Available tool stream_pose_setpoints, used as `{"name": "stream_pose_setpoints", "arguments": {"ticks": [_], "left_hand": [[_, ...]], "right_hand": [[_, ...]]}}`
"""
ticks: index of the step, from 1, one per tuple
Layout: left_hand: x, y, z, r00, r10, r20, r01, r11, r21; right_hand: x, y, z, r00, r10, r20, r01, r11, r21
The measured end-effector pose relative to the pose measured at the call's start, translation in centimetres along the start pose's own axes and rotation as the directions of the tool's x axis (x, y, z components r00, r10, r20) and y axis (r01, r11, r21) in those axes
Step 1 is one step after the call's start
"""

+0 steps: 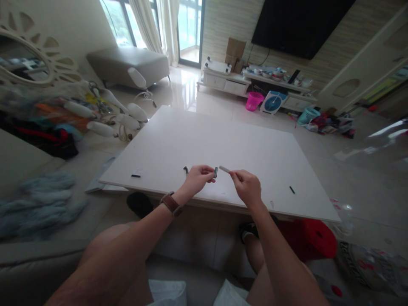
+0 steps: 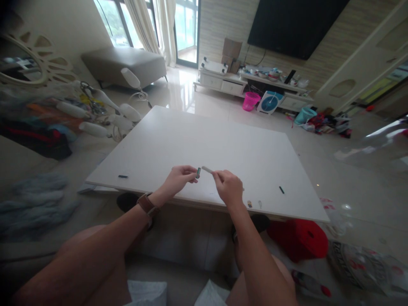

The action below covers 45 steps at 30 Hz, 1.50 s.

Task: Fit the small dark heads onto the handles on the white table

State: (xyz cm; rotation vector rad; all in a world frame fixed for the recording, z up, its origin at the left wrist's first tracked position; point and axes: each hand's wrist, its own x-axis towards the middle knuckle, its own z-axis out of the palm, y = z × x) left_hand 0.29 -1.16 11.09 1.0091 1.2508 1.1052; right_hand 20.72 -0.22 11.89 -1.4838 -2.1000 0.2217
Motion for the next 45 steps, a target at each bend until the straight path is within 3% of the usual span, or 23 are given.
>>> {"name": "stream_pose_setpoints", "arguments": {"ticks": [3, 6, 8, 12, 15, 17, 21, 26, 30, 32, 34, 36, 37, 39, 41, 45], "left_hand": [[0.0, 0.0, 0.0, 1.0, -0.013, -0.002, 0.013, 1.0, 0.0], [0.0, -0.1, 0.1, 1.0, -0.024, 0.009, 0.024, 1.0, -0.017], [0.0, -0.1, 0.1, 1.0, -0.024, 0.009, 0.024, 1.0, -0.003], [0.0, -0.2, 0.1, 1.0, -0.026, 0.007, 0.025, 0.999, 0.044], [-0.1, -0.2, 0.1, 0.999, -0.027, 0.019, 0.026, 0.998, 0.049], [-0.1, -0.1, 0.1, 0.999, -0.028, 0.03, 0.026, 0.998, 0.051], [-0.1, 0.0, 0.0, 0.999, -0.044, 0.027, 0.042, 0.998, 0.056], [-0.3, 0.0, 0.0, 0.997, -0.05, 0.055, 0.045, 0.994, 0.097], [-0.3, 0.1, 0.1, 0.997, -0.054, 0.061, 0.049, 0.996, 0.077], [-0.2, 0.1, 0.1, 0.996, -0.066, 0.064, 0.062, 0.996, 0.057], [-0.2, 0.1, 0.0, 0.995, -0.071, 0.064, 0.068, 0.997, 0.045], [-0.1, 0.1, -0.1, 0.996, -0.061, 0.065, 0.059, 0.997, 0.04], [-0.1, 0.2, -0.1, 0.996, -0.056, 0.066, 0.053, 0.998, 0.043], [-0.2, 0.3, -0.2, 0.997, -0.055, 0.058, 0.052, 0.997, 0.052], [-0.3, 0.5, -0.2, 0.997, -0.071, 0.045, 0.068, 0.996, 0.061], [-0.4, 0.5, -0.1, 0.995, -0.083, 0.056, 0.078, 0.994, 0.076]], "right_hand": [[0.0, 0.3, -0.1, 0.996, 0.04, -0.077, -0.038, 0.999, 0.033], [-0.2, 0.1, -0.1, 0.998, -0.055, 0.042, 0.051, 0.994, 0.093], [-0.2, 0.1, -0.1, 0.996, -0.05, 0.071, 0.046, 0.997, 0.056], [0.1, 0.6, -0.4, 0.999, 0.025, -0.034, -0.025, 0.999, -0.022], [0.3, 1.0, -0.6, 0.994, -0.068, 0.082, 0.067, 0.998, 0.016], [0.3, 1.1, -0.7, 0.992, -0.066, 0.109, 0.068, 0.998, -0.018], [0.3, 1.2, -0.7, 0.999, 0.038, -0.034, -0.039, 0.999, -0.032], [0.2, 1.0, -0.4, 0.992, -0.04, 0.116, 0.033, 0.998, 0.06], [0.2, 0.9, -0.4, 0.988, 0.1, -0.114, -0.088, 0.991, 0.105], [0.0, 0.6, -0.6, 0.987, 0.06, -0.148, -0.028, 0.977, 0.21], [-0.3, 0.2, -0.8, 0.995, -0.081, -0.061, 0.094, 0.962, 0.257], [-0.4, 0.0, -0.8, 0.985, -0.167, 0.046, 0.155, 0.968, 0.196], [-0.3, 0.1, -0.7, 0.989, -0.14, 0.055, 0.132, 0.981, 0.14], [0.0, 0.6, -0.6, 0.999, 0.0, -0.046, 0.002, 0.999, 0.053], [0.3, 1.0, -0.6, 0.988, 0.083, -0.129, -0.075, 0.995, 0.063], [0.1, 1.0, -0.6, 0.995, -0.067, 0.069, 0.061, 0.994, 0.091]]}}
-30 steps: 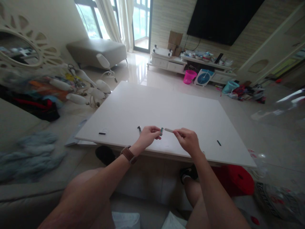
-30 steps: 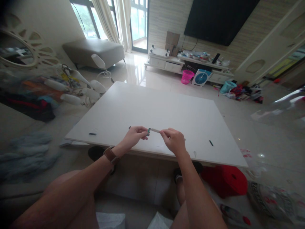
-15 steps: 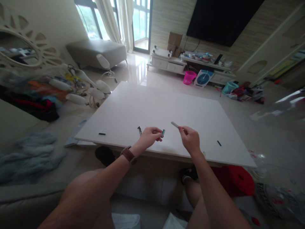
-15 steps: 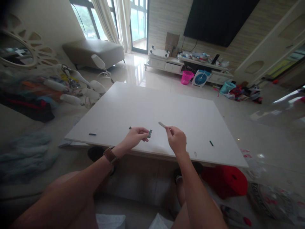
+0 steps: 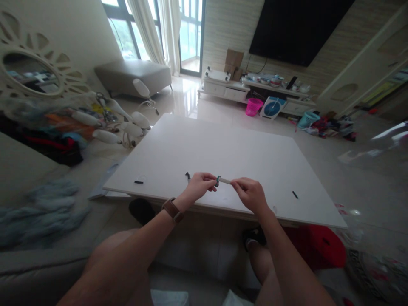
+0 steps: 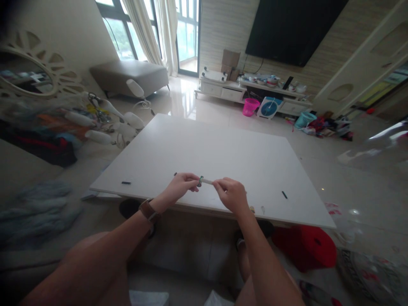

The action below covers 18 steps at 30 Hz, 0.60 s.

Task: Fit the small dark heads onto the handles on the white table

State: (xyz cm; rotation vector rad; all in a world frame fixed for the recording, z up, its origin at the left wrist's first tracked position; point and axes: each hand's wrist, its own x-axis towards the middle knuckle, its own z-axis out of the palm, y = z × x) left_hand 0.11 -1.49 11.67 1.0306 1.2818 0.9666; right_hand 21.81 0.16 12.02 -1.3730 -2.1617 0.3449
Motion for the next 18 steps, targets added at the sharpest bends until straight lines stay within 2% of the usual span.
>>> {"name": "stream_pose_setpoints", "arguments": {"ticks": [2, 5, 9, 13, 16, 18], "left_hand": [[0.02, -0.11, 0.02, 1.0, 0.005, 0.006, -0.005, 1.0, 0.011], [0.05, -0.15, 0.02, 1.0, -0.003, 0.001, 0.003, 1.0, 0.008], [0.06, 0.09, -0.03, 1.0, 0.007, 0.008, -0.007, 1.0, 0.016], [0.02, 0.21, -0.08, 1.0, 0.019, 0.01, -0.019, 0.999, 0.025], [-0.15, 0.27, -0.16, 1.0, 0.016, 0.011, -0.016, 1.0, 0.014], [-0.33, 0.35, -0.2, 1.0, 0.014, 0.014, -0.014, 1.0, 0.019]], "right_hand": [[-0.17, -0.17, 0.09, 1.0, 0.026, 0.007, -0.025, 0.999, -0.041], [-0.29, -0.17, 0.17, 0.992, 0.089, -0.086, -0.092, 0.995, -0.037], [-0.28, -0.09, 0.35, 0.998, 0.022, 0.057, -0.021, 1.0, -0.012], [-0.01, -0.23, 0.44, 0.99, 0.112, -0.083, -0.118, 0.99, -0.074], [0.06, -0.45, 0.36, 1.0, 0.025, 0.017, -0.024, 0.999, -0.036], [-0.01, -0.53, 0.34, 0.998, 0.035, 0.047, -0.031, 0.997, -0.069]]}}
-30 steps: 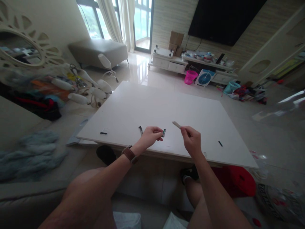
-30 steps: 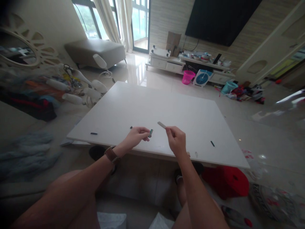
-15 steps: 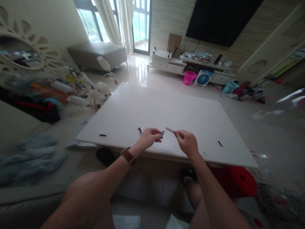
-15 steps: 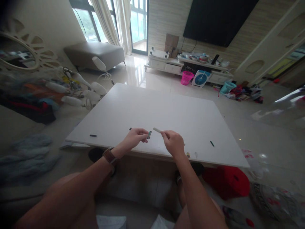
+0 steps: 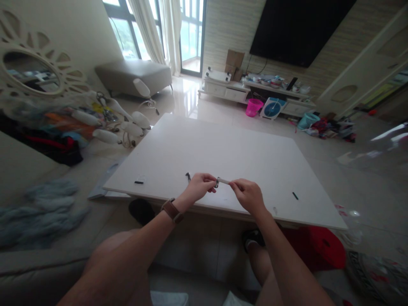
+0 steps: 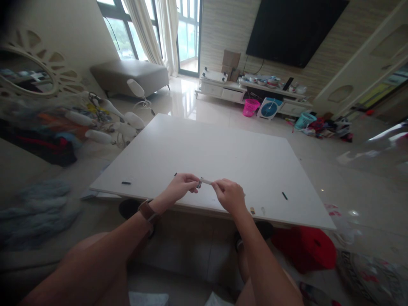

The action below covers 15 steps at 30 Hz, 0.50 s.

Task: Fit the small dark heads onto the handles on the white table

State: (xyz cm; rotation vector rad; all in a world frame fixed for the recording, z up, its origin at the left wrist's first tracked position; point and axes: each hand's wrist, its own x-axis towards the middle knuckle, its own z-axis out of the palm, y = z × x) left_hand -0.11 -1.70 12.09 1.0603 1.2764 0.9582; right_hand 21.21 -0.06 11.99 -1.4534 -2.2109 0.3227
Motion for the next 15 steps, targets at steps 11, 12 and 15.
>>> {"name": "stream_pose_setpoints", "arguments": {"ticks": [11, 12, 15], "left_hand": [[-0.12, 0.14, -0.09, 1.0, -0.018, 0.007, 0.018, 1.0, -0.008], [-0.12, 0.14, -0.1, 1.0, -0.018, 0.006, 0.018, 1.0, -0.012], [-0.12, 0.19, -0.17, 1.0, -0.016, 0.012, 0.016, 1.0, -0.009]], "right_hand": [[-0.13, 0.36, -0.22, 0.983, 0.117, -0.141, -0.125, 0.991, -0.053], [-0.13, 0.44, -0.26, 0.982, 0.112, -0.151, -0.12, 0.992, -0.042], [-0.24, 0.37, -0.23, 1.0, -0.018, -0.017, 0.018, 1.0, -0.005]]}}
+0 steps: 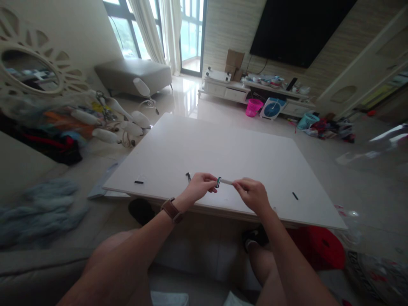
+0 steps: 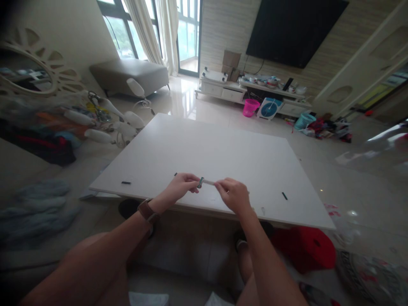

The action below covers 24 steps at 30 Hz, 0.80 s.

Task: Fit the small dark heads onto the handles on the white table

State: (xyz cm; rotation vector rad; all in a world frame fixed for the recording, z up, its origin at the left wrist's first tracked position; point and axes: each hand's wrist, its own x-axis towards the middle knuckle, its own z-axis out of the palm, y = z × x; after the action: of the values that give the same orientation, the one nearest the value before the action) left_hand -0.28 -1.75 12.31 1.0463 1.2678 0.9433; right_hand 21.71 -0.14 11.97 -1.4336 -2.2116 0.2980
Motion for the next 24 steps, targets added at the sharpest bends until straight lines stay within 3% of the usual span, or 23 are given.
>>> {"name": "stream_pose_setpoints", "arguments": {"ticks": [2, 5, 8, 10, 13, 16, 18, 20, 22, 24], "left_hand": [[0.0, 0.0, 0.0, 1.0, 0.0, 0.004, 0.0, 1.0, 0.01], [0.1, 0.0, 0.0, 1.0, -0.02, 0.0, 0.02, 1.0, 0.017], [0.1, 0.0, 0.1, 1.0, -0.024, 0.009, 0.024, 1.0, 0.009], [0.1, -0.1, 0.2, 1.0, -0.018, 0.018, 0.018, 1.0, 0.008], [0.0, -0.1, 0.2, 1.0, -0.019, 0.021, 0.018, 1.0, 0.004], [0.0, -0.1, 0.3, 1.0, -0.027, 0.008, 0.027, 0.999, -0.021], [0.0, -0.2, 0.4, 0.999, -0.032, 0.015, 0.032, 0.999, -0.044], [0.0, -0.5, 0.6, 0.998, -0.032, 0.057, 0.036, 0.997, -0.066], [0.1, -1.0, 0.9, 0.993, -0.019, 0.117, 0.029, 0.996, -0.08], [0.2, -1.5, 1.2, 0.988, -0.004, 0.155, 0.017, 0.997, -0.081]], "right_hand": [[-0.1, -0.2, 0.1, 1.0, 0.017, 0.009, -0.016, 0.997, -0.072], [0.0, -0.6, 0.1, 0.984, 0.11, -0.138, -0.127, 0.984, -0.124], [0.0, -0.8, 0.0, 0.999, -0.008, -0.032, 0.007, 1.0, -0.028], [0.0, -0.6, 0.2, 0.999, -0.027, 0.03, 0.027, 0.999, -0.018], [0.1, 0.0, 0.3, 0.984, 0.13, -0.119, -0.139, 0.988, -0.072], [0.3, 0.2, 0.4, 0.957, 0.231, -0.174, -0.212, 0.97, 0.119], [0.2, -0.3, 0.8, 0.956, 0.282, -0.077, -0.237, 0.902, 0.362], [0.1, -1.1, 1.7, 0.948, 0.31, 0.068, -0.294, 0.775, 0.56], [0.0, -2.0, 2.9, 0.938, 0.293, 0.182, -0.336, 0.658, 0.674], [0.1, -2.5, 4.1, 0.932, 0.297, 0.208, -0.351, 0.589, 0.728]]}}
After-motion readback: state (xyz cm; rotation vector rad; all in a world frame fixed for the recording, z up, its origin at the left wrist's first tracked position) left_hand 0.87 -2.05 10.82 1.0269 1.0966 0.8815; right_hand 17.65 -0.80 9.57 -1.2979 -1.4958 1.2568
